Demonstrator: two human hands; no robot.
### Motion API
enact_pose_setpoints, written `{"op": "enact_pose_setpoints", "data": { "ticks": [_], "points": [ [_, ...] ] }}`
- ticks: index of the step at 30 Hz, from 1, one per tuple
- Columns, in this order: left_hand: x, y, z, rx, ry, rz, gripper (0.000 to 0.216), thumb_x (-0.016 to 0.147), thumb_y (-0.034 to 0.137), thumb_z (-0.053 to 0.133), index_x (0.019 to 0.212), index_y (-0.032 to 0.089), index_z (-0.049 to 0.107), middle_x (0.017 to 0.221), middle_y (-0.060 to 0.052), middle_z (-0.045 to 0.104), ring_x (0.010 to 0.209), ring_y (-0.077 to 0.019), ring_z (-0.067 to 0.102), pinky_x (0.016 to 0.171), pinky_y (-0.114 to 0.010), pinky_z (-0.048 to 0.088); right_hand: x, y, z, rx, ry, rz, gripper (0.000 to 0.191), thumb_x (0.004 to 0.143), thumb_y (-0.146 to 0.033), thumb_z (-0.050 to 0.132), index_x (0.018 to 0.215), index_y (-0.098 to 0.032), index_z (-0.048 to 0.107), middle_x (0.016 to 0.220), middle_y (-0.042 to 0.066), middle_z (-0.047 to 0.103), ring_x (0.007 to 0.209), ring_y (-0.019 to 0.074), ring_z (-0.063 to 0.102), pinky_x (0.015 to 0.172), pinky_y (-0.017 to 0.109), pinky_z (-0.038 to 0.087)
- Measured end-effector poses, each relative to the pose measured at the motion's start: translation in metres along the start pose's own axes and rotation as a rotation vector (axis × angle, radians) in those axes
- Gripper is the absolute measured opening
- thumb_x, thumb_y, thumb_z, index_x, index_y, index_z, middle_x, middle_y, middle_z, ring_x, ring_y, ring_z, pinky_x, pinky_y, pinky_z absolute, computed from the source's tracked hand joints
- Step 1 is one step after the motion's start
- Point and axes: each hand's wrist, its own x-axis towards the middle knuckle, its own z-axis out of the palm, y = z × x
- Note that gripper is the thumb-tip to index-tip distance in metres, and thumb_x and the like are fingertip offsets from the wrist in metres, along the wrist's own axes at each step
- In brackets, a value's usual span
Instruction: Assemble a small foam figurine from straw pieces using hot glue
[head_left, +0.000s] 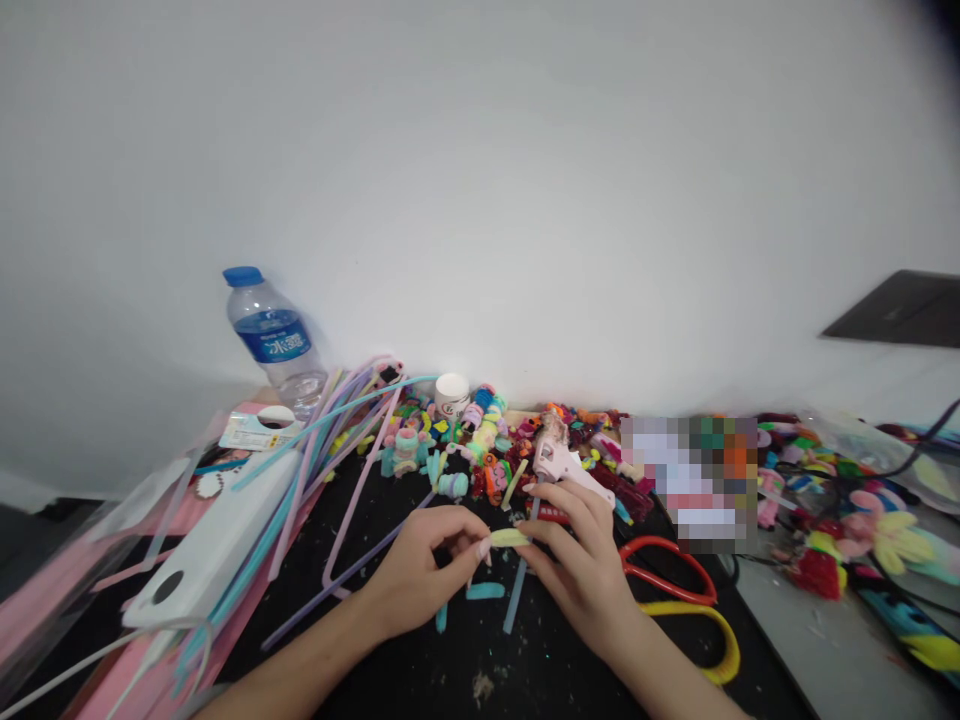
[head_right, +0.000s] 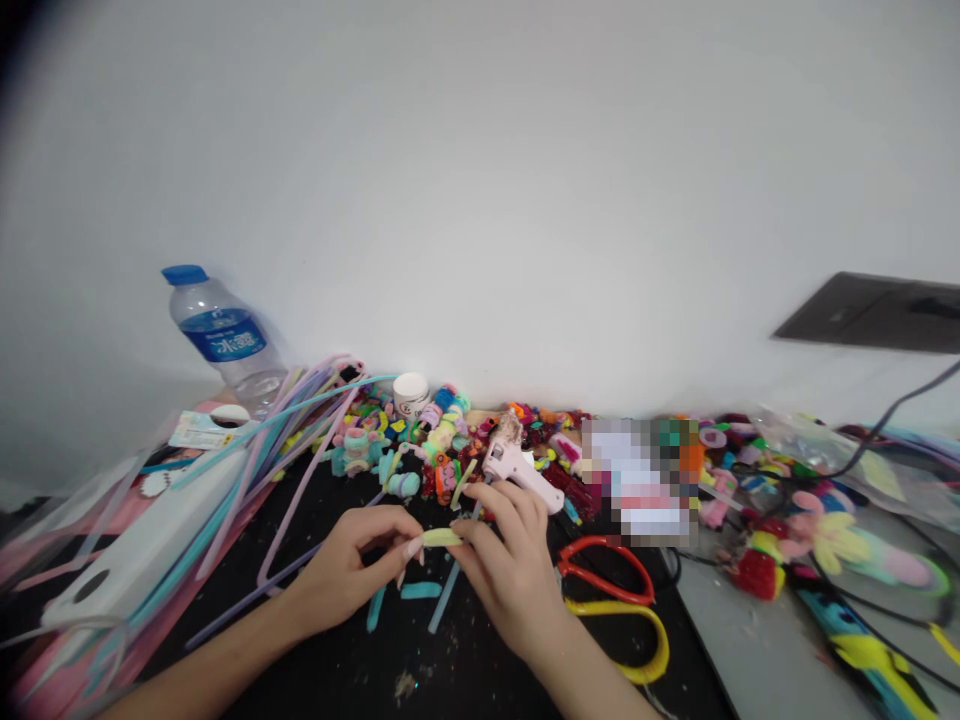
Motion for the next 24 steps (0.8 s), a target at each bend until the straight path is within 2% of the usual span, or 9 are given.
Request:
{"op": "enact_pose_setpoints", "data": {
  "ticks": [13,19,24],
  "points": [
    [0.001,0.000,-0.002,0.095,-0.001,0.041,0.012,0.081,0.016,0.052,0.074,0.014,0.063,0.059,0.001,0.055,0.054,-0.0110,0.051,0.053,-0.021,0.039,0.000,0.000,0.000,0.052,-0.010,0.019,0.007,0.084,-0.019,0.059,0.089,-0.022,0.062,0.113,0.008,0.057,0.108,0.0256,0.049,0.086,0.042,0.042],
    [-0.003,-0.007,-0.004,0.178,-0.029,0.185,0.012,0.084,0.017,0.051,0.086,0.015,0.062,0.071,-0.001,0.058,0.060,-0.0106,0.051,0.057,-0.021,0.043,-0.001,0.002,0.002,0.063,-0.015,0.010,0.005,0.085,-0.019,0.058,0.088,-0.021,0.061,0.114,0.009,0.056,0.108,0.0257,0.047,0.086,0.043,0.041],
    [0.000,-0.013,-0.007,0.288,-0.029,0.320,0.015,0.083,0.019,0.058,0.098,0.016,0.061,0.085,-0.003,0.064,0.065,-0.0108,0.055,0.062,-0.022,0.046,0.000,-0.001,0.001,0.079,-0.025,0.014,0.005,0.085,-0.018,0.057,0.089,-0.021,0.061,0.114,0.009,0.056,0.108,0.0260,0.047,0.087,0.044,0.039]
  ]
}}
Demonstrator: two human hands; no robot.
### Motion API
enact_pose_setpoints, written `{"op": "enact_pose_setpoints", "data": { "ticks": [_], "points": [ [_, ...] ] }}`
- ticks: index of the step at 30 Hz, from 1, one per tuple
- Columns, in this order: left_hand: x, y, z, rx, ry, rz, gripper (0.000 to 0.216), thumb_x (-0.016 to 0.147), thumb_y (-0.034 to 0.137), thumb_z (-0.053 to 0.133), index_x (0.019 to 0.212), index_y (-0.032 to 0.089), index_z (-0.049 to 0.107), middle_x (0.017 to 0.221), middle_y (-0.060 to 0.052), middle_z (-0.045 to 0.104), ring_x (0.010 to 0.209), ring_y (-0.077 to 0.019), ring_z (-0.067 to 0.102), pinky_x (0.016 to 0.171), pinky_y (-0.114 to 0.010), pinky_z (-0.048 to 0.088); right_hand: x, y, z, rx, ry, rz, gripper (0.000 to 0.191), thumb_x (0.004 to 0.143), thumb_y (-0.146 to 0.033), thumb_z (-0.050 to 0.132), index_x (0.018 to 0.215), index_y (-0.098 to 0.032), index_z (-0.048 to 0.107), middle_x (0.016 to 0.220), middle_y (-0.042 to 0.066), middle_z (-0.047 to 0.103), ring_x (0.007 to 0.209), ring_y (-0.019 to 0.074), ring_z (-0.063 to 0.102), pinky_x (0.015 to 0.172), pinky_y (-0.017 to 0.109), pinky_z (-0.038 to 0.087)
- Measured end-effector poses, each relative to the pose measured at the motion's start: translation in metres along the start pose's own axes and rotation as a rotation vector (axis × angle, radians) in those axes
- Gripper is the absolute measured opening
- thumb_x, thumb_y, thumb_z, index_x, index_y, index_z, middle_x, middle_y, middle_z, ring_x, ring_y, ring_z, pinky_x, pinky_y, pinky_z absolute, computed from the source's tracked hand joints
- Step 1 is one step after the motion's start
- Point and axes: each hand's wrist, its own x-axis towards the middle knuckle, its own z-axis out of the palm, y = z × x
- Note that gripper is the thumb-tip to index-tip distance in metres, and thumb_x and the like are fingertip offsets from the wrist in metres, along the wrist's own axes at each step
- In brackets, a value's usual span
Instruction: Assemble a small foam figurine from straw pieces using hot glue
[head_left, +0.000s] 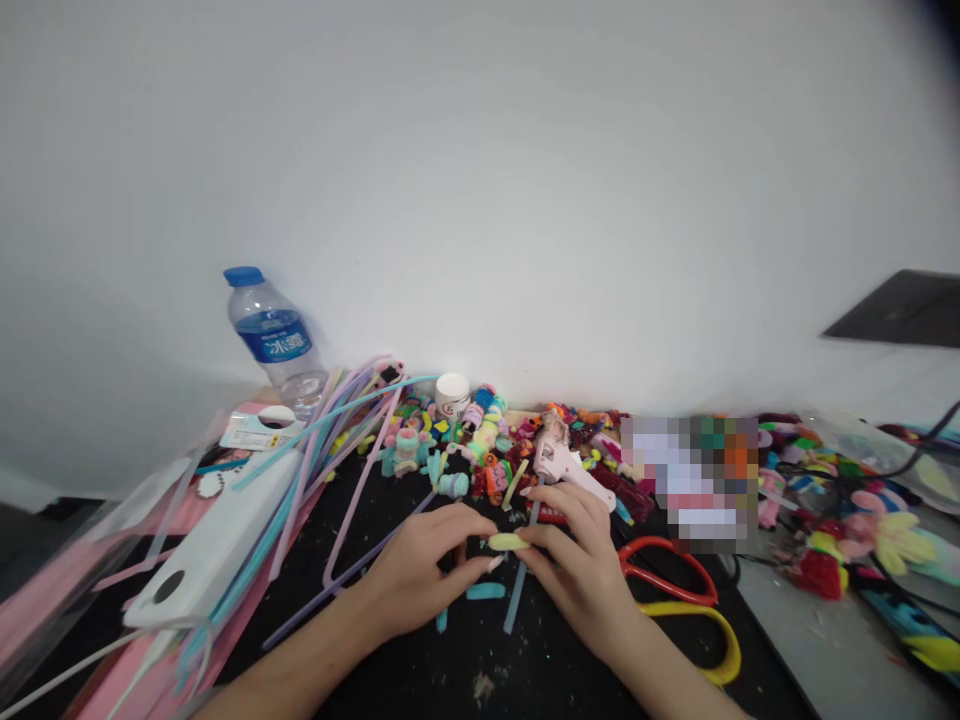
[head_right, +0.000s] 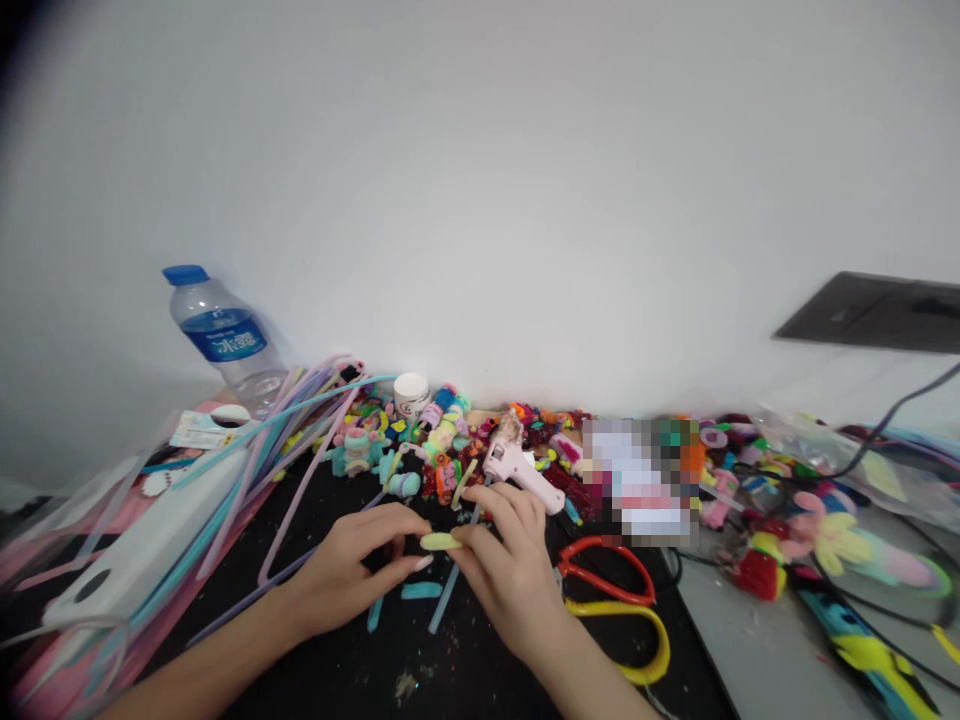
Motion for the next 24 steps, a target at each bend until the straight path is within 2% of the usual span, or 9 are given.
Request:
{"op": "enact_pose_setpoints", "data": {
  "ticks": [4,9,14,24],
  "points": [
    [-0.0002,-0.0053,0.0004,0.110,0.004,0.145,0.014,0.088,0.017,0.051,0.098,0.016,0.061,0.088,-0.005,0.067,0.080,-0.0141,0.062,0.072,-0.023,0.049,0.0019,-0.0042,-0.0025,0.026,-0.031,0.006,0.005,0.085,-0.018,0.059,0.088,-0.020,0.062,0.113,0.009,0.057,0.107,0.0267,0.046,0.086,0.045,0.038],
    [-0.0036,-0.0082,0.0003,0.238,0.035,0.264,0.015,0.090,0.015,0.049,0.101,0.015,0.060,0.091,-0.005,0.069,0.082,-0.0154,0.064,0.075,-0.026,0.051,0.0036,-0.0073,-0.0042,0.041,-0.046,-0.005,0.005,0.085,-0.017,0.058,0.087,-0.019,0.062,0.112,0.010,0.058,0.106,0.0273,0.047,0.085,0.046,0.038],
    [-0.0031,-0.0072,-0.0006,0.286,0.061,0.288,0.016,0.088,0.018,0.054,0.102,0.015,0.060,0.092,-0.005,0.070,0.083,-0.0154,0.065,0.075,-0.026,0.053,0.0038,-0.0074,-0.0042,0.024,-0.042,-0.010,0.005,0.085,-0.019,0.058,0.086,-0.020,0.062,0.111,0.009,0.059,0.106,0.0271,0.047,0.085,0.046,0.038],
    [-0.0010,-0.0064,-0.0015,0.282,0.094,0.340,0.015,0.090,0.018,0.049,0.096,0.014,0.062,0.085,-0.006,0.070,0.076,-0.0151,0.066,0.069,-0.026,0.055,0.0040,-0.0068,-0.0037,0.041,-0.055,-0.003,0.005,0.085,-0.018,0.058,0.086,-0.019,0.062,0.112,0.010,0.059,0.106,0.0275,0.047,0.085,0.047,0.038]
  ]
}}
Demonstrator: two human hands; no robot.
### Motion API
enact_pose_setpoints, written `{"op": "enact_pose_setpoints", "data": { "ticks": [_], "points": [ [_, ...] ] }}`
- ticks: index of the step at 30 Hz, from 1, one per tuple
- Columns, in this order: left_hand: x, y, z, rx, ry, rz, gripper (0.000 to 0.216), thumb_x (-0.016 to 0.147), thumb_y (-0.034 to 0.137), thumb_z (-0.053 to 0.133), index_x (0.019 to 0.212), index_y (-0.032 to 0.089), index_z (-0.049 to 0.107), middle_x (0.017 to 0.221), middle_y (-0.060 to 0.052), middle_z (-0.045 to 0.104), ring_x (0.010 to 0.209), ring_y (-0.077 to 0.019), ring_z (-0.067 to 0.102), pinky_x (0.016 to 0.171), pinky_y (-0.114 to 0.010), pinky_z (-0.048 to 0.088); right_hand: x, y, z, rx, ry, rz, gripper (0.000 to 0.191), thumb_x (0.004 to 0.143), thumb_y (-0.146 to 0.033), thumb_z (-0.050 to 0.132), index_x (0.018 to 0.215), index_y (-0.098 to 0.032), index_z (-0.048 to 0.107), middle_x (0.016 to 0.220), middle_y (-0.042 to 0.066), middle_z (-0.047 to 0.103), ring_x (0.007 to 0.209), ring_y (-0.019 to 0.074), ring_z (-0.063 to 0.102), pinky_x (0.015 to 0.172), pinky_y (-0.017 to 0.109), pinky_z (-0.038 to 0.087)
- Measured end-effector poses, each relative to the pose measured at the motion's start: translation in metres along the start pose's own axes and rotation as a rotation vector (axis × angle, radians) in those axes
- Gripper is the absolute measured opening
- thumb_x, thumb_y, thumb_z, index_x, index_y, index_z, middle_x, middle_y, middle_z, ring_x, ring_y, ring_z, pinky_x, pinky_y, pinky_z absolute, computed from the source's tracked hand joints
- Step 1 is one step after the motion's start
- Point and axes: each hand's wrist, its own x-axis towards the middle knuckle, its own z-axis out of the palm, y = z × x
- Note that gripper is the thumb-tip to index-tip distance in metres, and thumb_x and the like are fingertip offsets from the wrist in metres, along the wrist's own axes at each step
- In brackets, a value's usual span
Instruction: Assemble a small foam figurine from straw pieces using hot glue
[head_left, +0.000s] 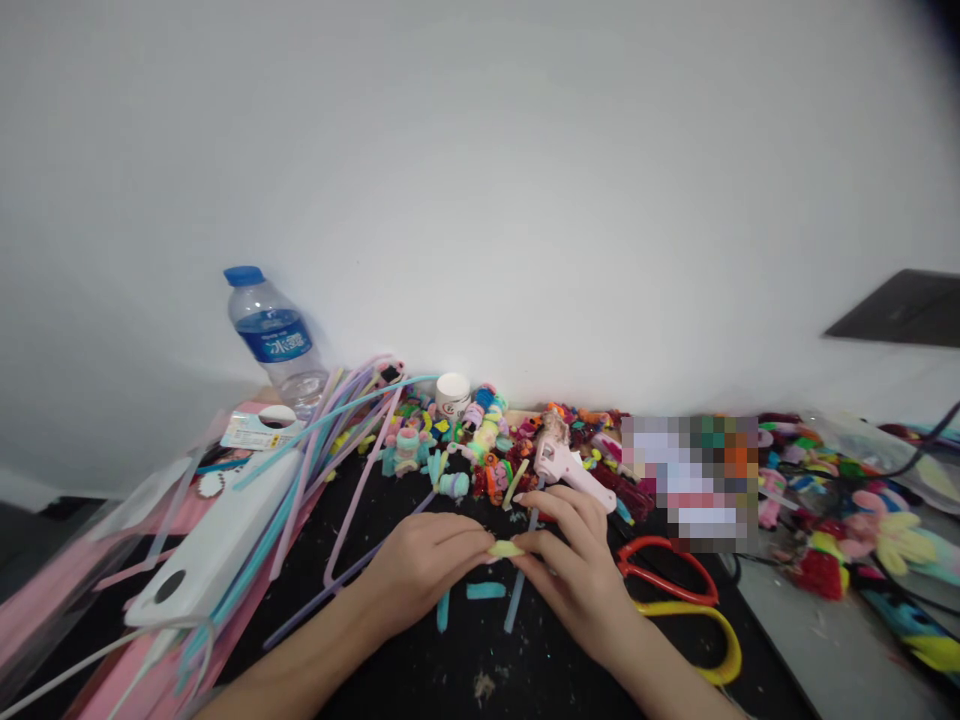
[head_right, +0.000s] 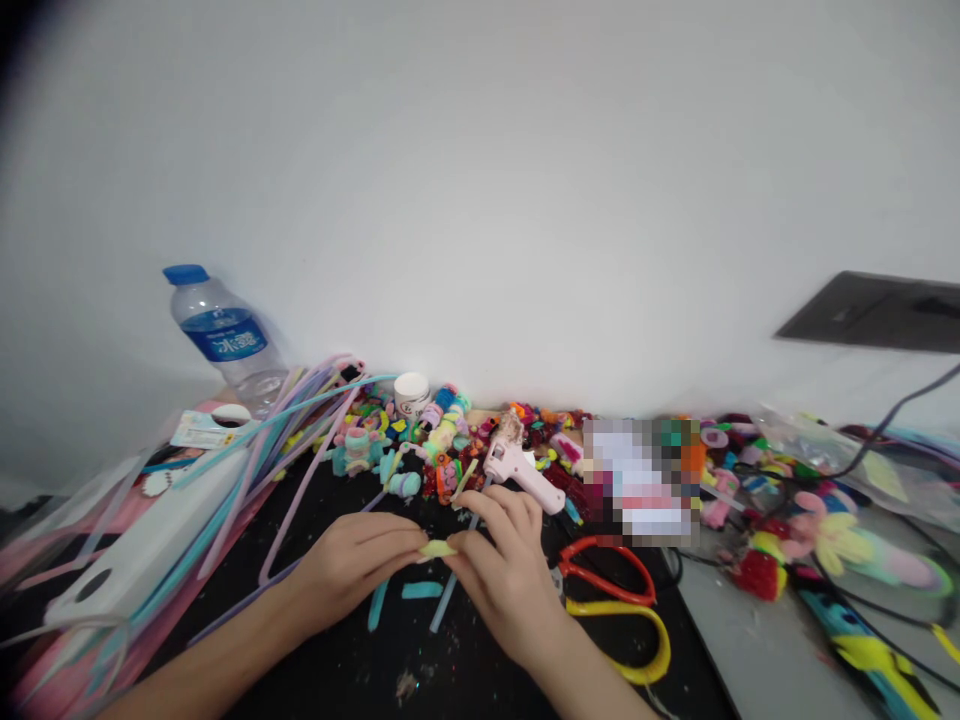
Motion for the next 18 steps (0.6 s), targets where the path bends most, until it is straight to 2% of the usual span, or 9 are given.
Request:
{"op": "enact_pose_setpoints", "data": {
  "ticks": [18],
  "points": [
    [-0.0012,-0.0018,0.0000,-0.028,-0.011,-0.024,0.017,0.091,0.018,0.047,0.091,0.013,0.063,0.079,-0.006,0.069,0.072,-0.0151,0.065,0.065,-0.025,0.054,-0.0009,-0.0004,0.0002,-0.018,-0.001,0.026,0.008,0.086,-0.022,0.057,0.087,-0.021,0.065,0.110,0.009,0.060,0.107,0.0261,0.049,0.086,0.045,0.040]
  ]
}}
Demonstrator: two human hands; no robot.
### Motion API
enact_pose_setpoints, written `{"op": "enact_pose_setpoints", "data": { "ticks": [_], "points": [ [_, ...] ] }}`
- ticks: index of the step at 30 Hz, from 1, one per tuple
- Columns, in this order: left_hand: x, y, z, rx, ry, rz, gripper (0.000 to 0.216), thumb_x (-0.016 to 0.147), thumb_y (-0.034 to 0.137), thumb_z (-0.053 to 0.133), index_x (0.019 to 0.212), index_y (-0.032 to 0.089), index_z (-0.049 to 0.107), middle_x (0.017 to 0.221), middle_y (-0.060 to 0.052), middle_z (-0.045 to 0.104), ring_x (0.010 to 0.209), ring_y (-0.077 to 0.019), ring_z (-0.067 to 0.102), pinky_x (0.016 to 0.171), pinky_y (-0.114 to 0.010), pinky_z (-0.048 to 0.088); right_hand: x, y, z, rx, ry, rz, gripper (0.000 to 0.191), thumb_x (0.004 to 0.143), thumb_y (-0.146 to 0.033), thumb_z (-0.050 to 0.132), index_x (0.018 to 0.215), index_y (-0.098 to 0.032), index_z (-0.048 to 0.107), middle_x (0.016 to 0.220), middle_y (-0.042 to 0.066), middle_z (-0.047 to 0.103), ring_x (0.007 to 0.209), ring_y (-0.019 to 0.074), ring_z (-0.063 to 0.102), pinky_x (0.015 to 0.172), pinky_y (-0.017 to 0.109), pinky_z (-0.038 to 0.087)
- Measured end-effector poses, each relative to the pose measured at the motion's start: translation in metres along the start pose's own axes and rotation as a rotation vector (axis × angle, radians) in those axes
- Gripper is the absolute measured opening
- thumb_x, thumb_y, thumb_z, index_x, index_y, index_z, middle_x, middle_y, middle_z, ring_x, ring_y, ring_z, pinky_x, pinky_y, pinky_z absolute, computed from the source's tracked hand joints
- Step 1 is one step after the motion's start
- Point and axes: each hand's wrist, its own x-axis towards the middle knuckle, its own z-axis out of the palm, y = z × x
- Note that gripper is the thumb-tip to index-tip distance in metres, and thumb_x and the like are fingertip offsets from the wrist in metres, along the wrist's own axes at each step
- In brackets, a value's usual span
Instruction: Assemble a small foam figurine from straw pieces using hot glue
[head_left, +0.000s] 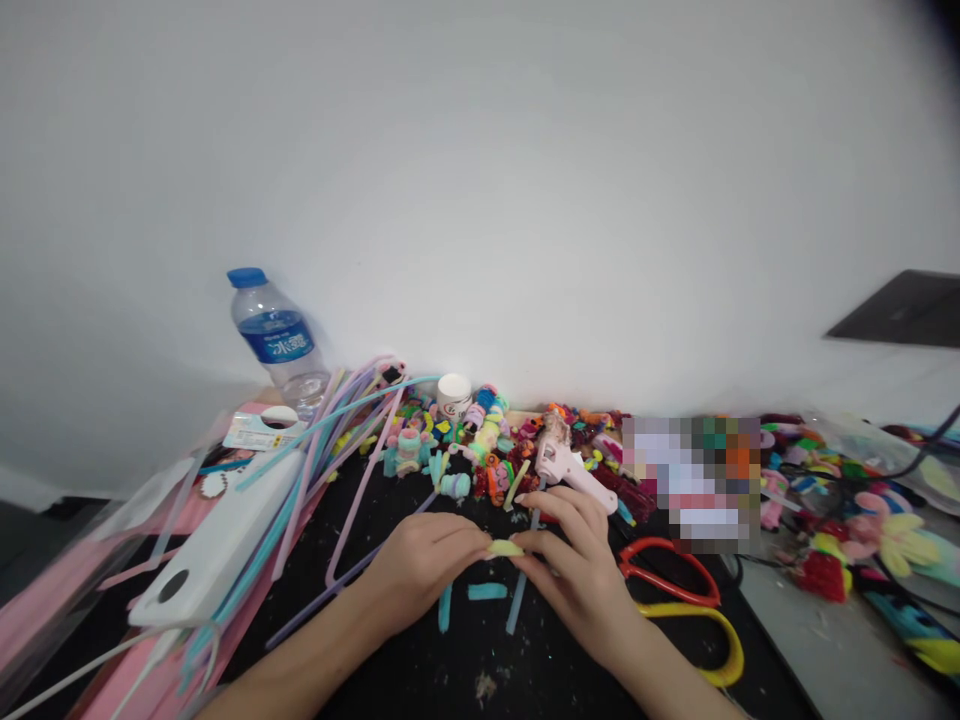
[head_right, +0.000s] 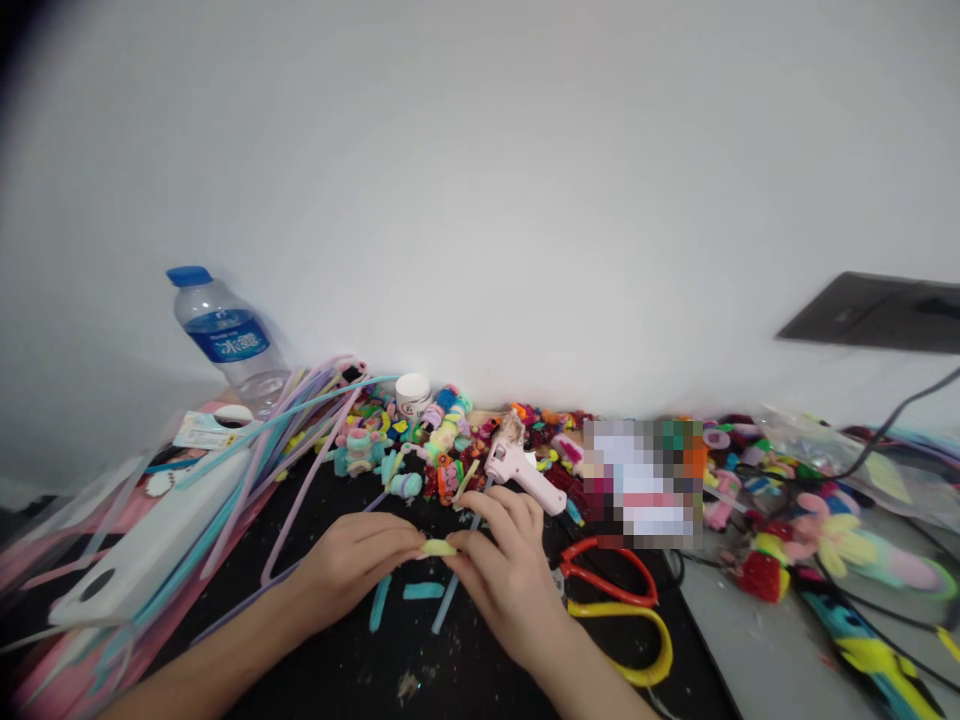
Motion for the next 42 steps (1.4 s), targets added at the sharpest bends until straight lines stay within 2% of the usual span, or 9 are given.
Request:
{"op": "enact_pose_setpoints", "data": {
  "ticks": [16,42],
  "points": [
    [0.0020,0.0010,-0.0028,0.084,0.031,0.061,0.019,0.091,0.019,0.045,0.090,0.013,0.063,0.079,-0.007,0.070,0.071,-0.0149,0.066,0.065,-0.024,0.054,-0.0002,0.0006,-0.0005,0.031,-0.037,-0.005,0.011,0.087,-0.016,0.054,0.088,-0.021,0.064,0.112,0.009,0.058,0.108,0.0260,0.047,0.086,0.046,0.041],
    [0.0033,0.0013,-0.0044,0.051,-0.030,0.061,0.021,0.092,0.018,0.043,0.090,0.012,0.063,0.076,-0.007,0.068,0.067,-0.0148,0.064,0.059,-0.024,0.052,0.0015,0.0011,-0.0012,0.036,-0.040,0.011,0.014,0.087,-0.019,0.053,0.083,-0.023,0.065,0.110,0.007,0.060,0.108,0.0241,0.049,0.086,0.042,0.045]
  ]
}}
